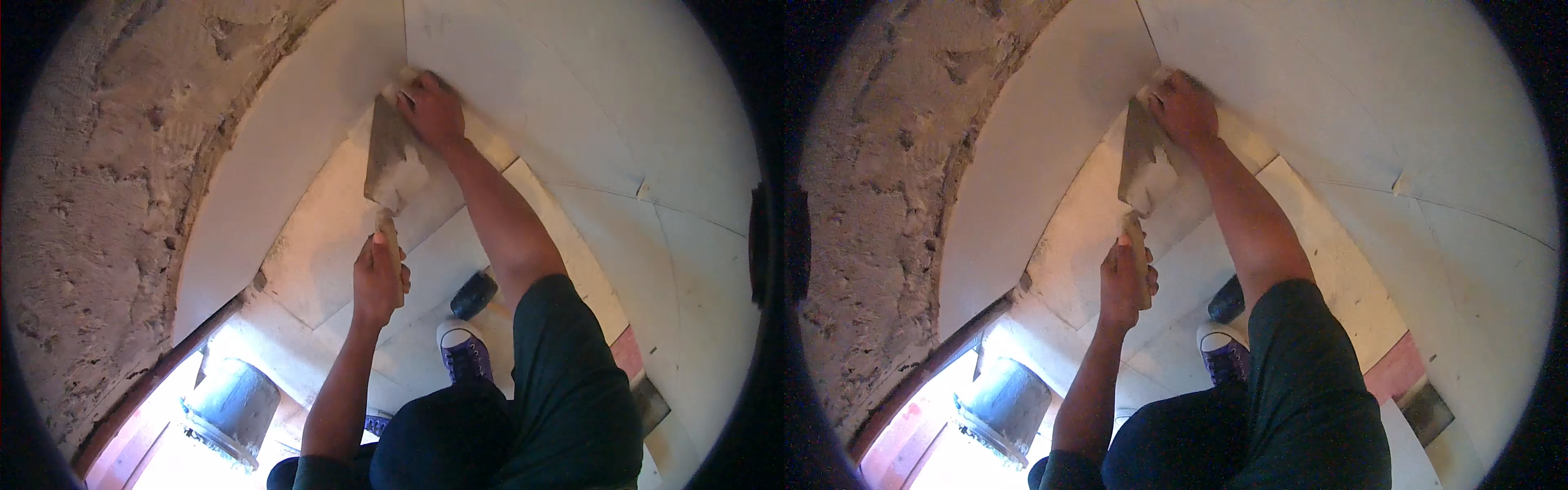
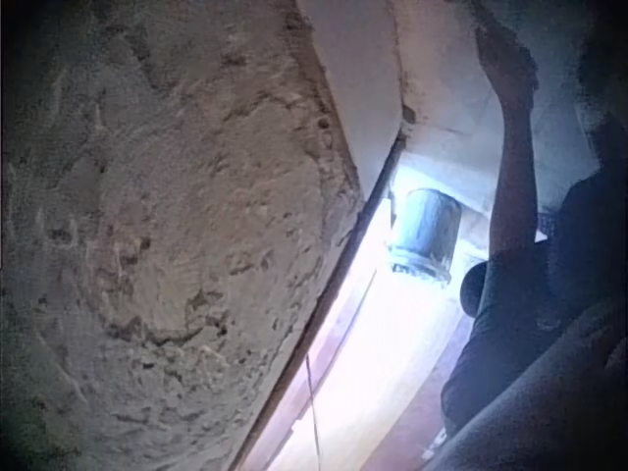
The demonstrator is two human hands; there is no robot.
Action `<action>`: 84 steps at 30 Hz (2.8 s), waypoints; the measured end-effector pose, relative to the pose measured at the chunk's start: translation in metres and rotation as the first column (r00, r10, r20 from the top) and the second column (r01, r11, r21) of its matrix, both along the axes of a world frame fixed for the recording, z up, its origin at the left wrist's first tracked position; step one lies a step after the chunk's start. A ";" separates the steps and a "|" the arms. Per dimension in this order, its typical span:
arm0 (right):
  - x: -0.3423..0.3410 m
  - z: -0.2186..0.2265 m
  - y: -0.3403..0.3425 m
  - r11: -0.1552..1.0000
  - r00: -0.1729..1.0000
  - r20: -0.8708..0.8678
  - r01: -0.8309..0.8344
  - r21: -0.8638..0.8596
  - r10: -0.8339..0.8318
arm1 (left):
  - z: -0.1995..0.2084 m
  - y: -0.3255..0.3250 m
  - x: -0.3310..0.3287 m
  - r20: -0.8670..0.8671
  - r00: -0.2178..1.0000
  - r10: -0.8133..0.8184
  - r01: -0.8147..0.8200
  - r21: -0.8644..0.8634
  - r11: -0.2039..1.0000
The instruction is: The person applies mortar to the edges of floor tiles using a trowel and smooths it into the gaps between the tiles by hand and with the tool.
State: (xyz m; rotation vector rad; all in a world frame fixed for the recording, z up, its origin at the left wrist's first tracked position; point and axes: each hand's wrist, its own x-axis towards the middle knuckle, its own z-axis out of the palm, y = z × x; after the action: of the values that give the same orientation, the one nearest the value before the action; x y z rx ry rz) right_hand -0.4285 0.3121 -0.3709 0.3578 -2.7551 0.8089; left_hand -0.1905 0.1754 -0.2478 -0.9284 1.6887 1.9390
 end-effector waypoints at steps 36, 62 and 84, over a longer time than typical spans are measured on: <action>-0.001 -0.004 0.001 1.000 1.000 0.028 0.012 -0.024 -0.011 | 0.007 -0.001 -0.001 -0.025 1.000 -0.015 0.015 -0.009 1.000; 0.000 -0.002 -0.002 1.000 1.000 -0.001 0.017 0.024 -0.017 | 0.004 -0.004 0.001 -0.013 1.000 0.003 -0.003 0.035 0.999; 0.003 0.002 -0.006 0.999 0.997 0.074 0.013 0.036 -0.016 | 0.010 -0.005 -0.005 0.024 0.999 -0.037 0.038 -0.046 0.998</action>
State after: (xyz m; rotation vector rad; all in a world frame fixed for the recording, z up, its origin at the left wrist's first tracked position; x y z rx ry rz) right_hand -0.4254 0.3064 -0.3688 0.3204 -2.8409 0.7853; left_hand -0.1952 0.1702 -0.2374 -0.9260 1.7324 1.8647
